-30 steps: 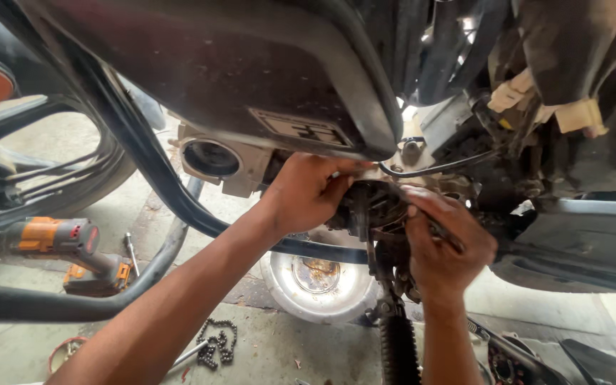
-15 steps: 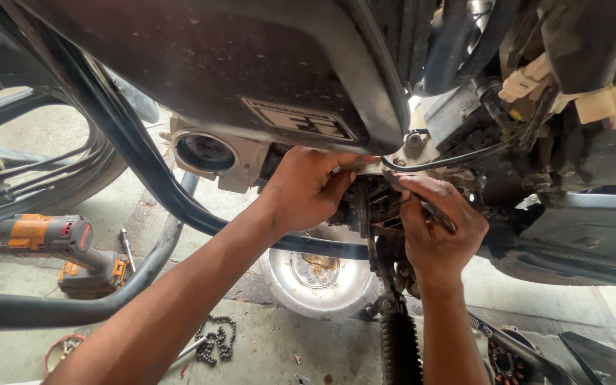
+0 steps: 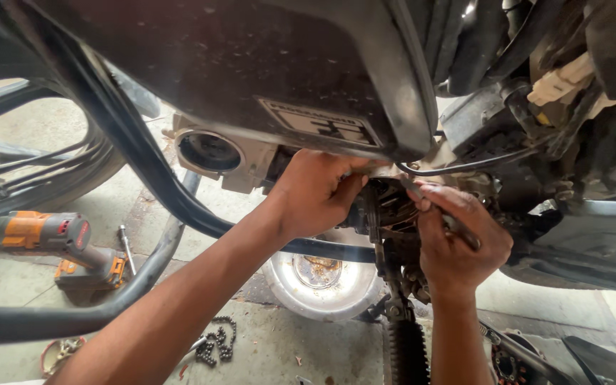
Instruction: The person works under a motorcycle, using a wrench and a metal rod to adjust and tighten components near the engine and chain area. They wipe their hands with a red cloth and continue manipulating parts with both hands.
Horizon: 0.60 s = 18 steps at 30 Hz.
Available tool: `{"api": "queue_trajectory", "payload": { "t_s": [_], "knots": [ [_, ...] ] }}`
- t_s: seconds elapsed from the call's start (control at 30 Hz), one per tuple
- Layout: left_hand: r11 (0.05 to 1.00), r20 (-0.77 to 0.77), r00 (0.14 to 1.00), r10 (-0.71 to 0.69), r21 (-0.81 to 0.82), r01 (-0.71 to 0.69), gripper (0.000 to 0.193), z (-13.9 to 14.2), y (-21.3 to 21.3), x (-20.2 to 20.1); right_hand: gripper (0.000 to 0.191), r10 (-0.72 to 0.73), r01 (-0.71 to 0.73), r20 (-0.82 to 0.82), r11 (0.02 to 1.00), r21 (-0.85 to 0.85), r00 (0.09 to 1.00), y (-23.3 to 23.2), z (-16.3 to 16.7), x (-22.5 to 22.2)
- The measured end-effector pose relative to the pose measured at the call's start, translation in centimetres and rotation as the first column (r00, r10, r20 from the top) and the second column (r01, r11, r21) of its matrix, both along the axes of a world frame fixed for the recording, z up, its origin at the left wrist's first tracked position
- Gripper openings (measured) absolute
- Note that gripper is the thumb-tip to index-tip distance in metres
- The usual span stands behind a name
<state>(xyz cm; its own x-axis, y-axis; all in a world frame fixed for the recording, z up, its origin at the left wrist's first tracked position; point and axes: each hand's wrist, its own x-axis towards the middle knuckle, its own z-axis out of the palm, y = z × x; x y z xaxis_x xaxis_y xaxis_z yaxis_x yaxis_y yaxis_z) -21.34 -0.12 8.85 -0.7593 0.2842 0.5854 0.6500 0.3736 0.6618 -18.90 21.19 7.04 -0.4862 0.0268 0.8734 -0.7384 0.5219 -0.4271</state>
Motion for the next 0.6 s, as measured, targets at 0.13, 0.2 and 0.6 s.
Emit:
{"api": "queue_trajectory", "payload": {
  "t_s": [0.13,0.2,0.6],
  "knots": [
    [1.000,-0.031,1.000,0.005,0.025,-0.004,0.039,0.0,0.0,0.1,0.013,0.086,-0.086,0.008,0.996,-0.004,0.996,0.2,-0.3,0.0],
    [1.000,-0.113,0.993,0.015,0.024,-0.013,0.036,-0.1,0.0,0.1,0.015,0.081,-0.081,0.010,0.997,0.002,0.997,0.2,-0.4,0.0],
    [1.000,-0.046,0.999,-0.016,-0.014,0.015,0.041,0.5,0.1,0.0,0.019,0.128,-0.128,0.001,0.992,0.007,0.992,0.1,-0.7,-0.8]
  ]
}}
